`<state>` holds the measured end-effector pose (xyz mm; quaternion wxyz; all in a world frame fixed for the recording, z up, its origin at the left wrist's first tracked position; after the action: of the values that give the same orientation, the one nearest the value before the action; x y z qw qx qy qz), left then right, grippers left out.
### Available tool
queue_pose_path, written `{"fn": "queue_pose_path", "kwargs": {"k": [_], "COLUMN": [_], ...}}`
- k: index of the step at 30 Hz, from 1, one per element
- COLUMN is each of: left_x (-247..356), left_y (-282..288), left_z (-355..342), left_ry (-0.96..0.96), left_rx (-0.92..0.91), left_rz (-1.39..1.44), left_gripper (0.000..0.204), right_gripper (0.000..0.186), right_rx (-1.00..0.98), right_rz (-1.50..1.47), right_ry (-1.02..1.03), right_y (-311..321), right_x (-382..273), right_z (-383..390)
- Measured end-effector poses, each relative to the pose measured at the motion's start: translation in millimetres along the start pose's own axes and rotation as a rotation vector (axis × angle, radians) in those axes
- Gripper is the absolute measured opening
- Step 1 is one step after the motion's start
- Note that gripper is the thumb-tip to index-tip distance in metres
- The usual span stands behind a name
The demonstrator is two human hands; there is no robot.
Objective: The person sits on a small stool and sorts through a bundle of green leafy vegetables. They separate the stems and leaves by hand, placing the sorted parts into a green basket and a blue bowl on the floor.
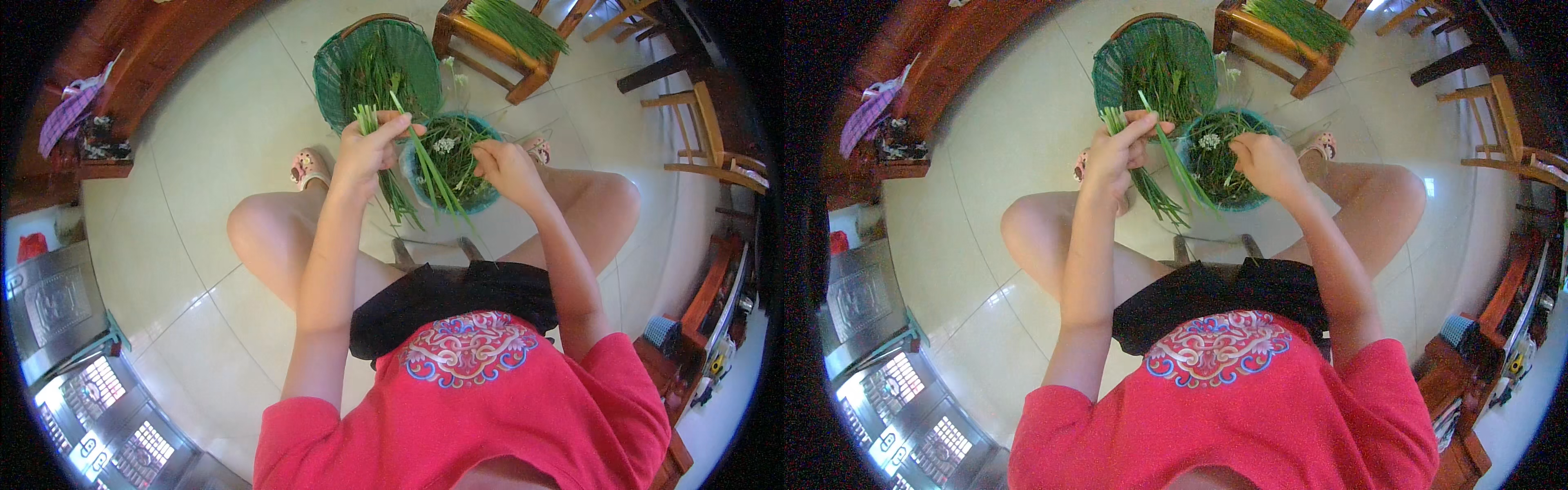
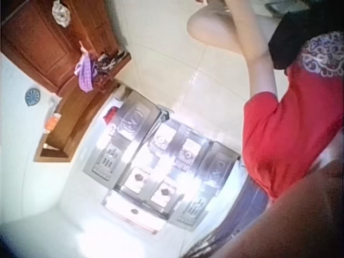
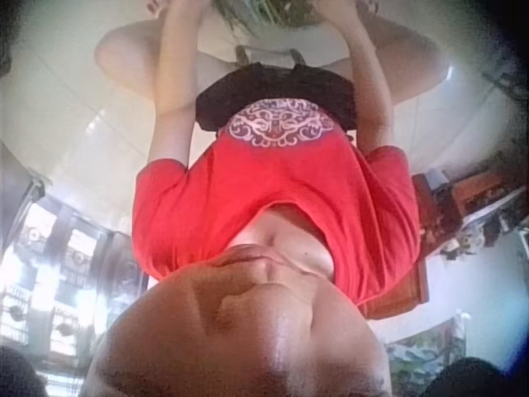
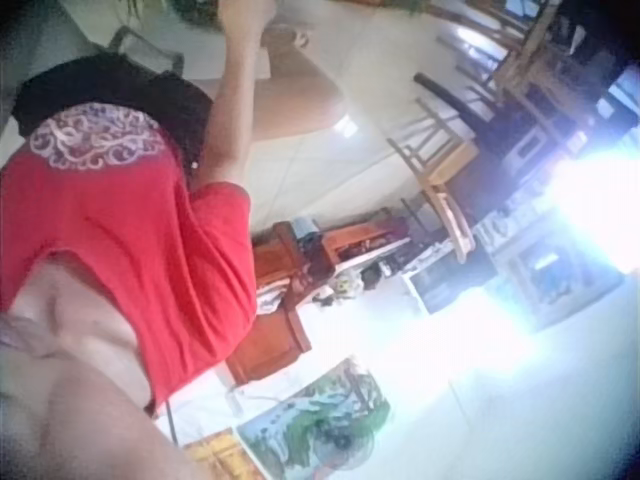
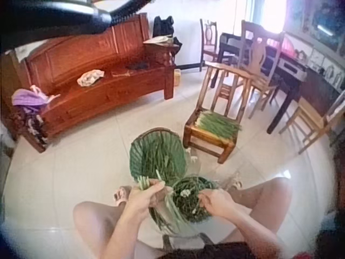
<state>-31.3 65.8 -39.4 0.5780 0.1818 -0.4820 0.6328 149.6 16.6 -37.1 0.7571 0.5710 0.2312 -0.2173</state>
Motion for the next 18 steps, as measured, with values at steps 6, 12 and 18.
{"fn": "queue_pose_path", "kwargs": {"k": [6,12,18], "left_x": [3,8,8], "left_y": [2,7,7], "left_z": [-3,-4,-4], "left_ry": [-0.01,-0.032,-0.049], "left_rx": [-0.002,0.025,0.016], "left_rz": [0.041,0.08,0.087], "left_gripper": [0.014,0.012,0.012], "right_gripper": [0.021,0.03,0.028], "right_rx": [-0.227,-0.717,-0.718], "right_rz": [-0.893,-1.043,-1.237], "right_ry": [0.07,0.017,-0.108], "right_y": [-29,-54,-56], "right_x": [-14,-29,-37], "right_z": [5,36,45]}}
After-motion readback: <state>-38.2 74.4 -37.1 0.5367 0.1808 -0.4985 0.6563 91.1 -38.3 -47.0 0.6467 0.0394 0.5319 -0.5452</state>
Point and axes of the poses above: each hand's wrist, its own z-axis away from the middle knuckle, its own y-axis out of the back of the hand, x = y × z, the point moved 8 cm from there along -z, towards the middle knuckle, and after that the axes turned 5 degrees about y, right-handed, at the moved point
